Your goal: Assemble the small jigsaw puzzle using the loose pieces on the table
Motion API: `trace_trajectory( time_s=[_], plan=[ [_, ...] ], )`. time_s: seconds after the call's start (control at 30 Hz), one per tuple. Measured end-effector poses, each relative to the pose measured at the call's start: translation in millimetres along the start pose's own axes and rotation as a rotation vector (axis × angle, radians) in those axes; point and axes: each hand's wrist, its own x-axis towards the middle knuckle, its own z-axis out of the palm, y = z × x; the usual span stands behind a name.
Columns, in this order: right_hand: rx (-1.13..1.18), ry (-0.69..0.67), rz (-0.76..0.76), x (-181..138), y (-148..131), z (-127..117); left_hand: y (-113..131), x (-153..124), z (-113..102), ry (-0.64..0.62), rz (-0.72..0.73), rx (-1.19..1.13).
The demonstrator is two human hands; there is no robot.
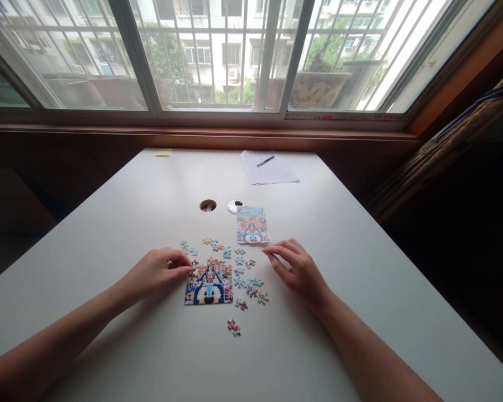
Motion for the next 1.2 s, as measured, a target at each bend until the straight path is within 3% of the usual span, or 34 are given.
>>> trace_trajectory(
  time_s=[0.47,0.63,0.9,1.2],
  plan=[
    [-0.006,-0.013,0.009,-0.1,1.2,0.1,1.2,-0.3,-2.8,-0.01,0.079,0.094],
    [-0.005,-0.013,0.008,0.0,0.8,0.4,-1.2,-1.1,-5.3,0.04,0.129,0.131],
    [-0.009,-0.017,0.02,-1.3,2.5,1.0,-13.2,-2.8,-1.2,0.089,0.365,0.317],
    [-0.009,-0.014,0.024,-0.2,0.5,0.0,-9.4,-4.4,0.0,0.084,0.574,0.541]
  ],
)
